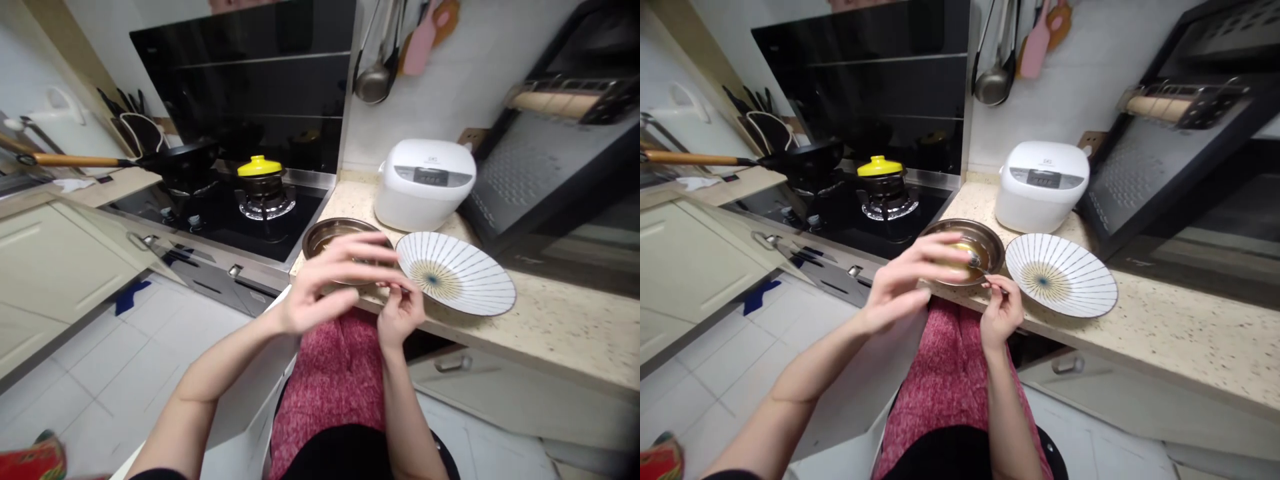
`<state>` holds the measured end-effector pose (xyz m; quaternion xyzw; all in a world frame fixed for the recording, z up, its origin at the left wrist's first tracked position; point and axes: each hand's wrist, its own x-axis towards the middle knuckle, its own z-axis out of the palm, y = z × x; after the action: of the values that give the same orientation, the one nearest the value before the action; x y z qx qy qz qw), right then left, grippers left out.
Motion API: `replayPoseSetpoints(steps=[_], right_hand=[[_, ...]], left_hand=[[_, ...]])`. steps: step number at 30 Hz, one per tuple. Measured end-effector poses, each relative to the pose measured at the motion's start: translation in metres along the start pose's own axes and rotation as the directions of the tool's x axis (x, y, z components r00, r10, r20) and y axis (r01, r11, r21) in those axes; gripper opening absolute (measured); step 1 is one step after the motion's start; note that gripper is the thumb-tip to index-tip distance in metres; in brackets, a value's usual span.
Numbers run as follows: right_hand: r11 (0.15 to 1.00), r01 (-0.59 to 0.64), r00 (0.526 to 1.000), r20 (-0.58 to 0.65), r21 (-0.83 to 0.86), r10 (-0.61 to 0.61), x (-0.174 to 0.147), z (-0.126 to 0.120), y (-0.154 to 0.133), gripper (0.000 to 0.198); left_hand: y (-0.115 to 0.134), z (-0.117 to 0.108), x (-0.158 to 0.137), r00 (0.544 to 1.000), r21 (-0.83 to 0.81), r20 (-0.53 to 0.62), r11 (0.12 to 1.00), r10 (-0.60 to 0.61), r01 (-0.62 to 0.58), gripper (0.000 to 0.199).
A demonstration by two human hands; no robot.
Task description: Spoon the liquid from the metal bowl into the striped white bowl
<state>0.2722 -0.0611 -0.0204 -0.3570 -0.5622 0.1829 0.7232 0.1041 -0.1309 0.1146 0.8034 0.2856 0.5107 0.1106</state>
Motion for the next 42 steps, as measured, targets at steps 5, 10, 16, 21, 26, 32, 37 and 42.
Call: replayPoseSetpoints(steps=[5,10,16,21,26,32,37,42], right_hand=[[0.998,-0.034,0.999,0.041,0.057,0.032,0.003,0.002,-0.002,0.019],[0.994,-0.072,0.995,0.075,0.078,0.066,0.002,0.003,0.001,0.020],[0.993,-0.055,0.998,0.021,0.109,0.053,-0.002,0.007,0.003,0.019],[0.989,-0.037,0.999,-0.020,0.145,0.041,-0.002,0.009,0.001,0.019],[0.983,-0.019,0.999,-0.044,0.181,0.027,0.002,0.008,-0.003,0.018],[0.978,0.025,0.996,-0.090,0.205,-0.007,0.017,0.011,-0.015,0.017],[0.980,0.043,0.993,-0.115,0.195,-0.021,0.033,0.013,-0.026,0.018],[0.982,0.036,0.988,-0.153,0.186,-0.007,0.042,0.011,-0.030,0.018]], left_hand=[[-0.096,0.007,-0.008,0.945,0.079,-0.303,0.985,-0.123,0.153,0.027],[-0.163,-0.005,-0.035,0.904,0.088,-0.344,0.949,-0.256,0.303,0.027],[-0.181,-0.013,-0.046,0.880,-0.105,-0.244,0.913,-0.408,0.395,0.032],[-0.183,-0.011,-0.046,0.885,-0.157,-0.175,0.900,-0.431,0.407,0.034],[-0.184,-0.013,-0.046,0.896,-0.212,-0.139,0.896,-0.423,0.390,0.036],[-0.183,-0.013,-0.045,0.897,-0.219,-0.125,0.893,-0.424,0.392,0.036],[-0.181,-0.013,-0.045,0.891,-0.228,-0.130,0.888,-0.435,0.400,0.036],[-0.180,-0.013,-0.045,0.892,-0.229,-0.126,0.887,-0.434,0.400,0.036]])
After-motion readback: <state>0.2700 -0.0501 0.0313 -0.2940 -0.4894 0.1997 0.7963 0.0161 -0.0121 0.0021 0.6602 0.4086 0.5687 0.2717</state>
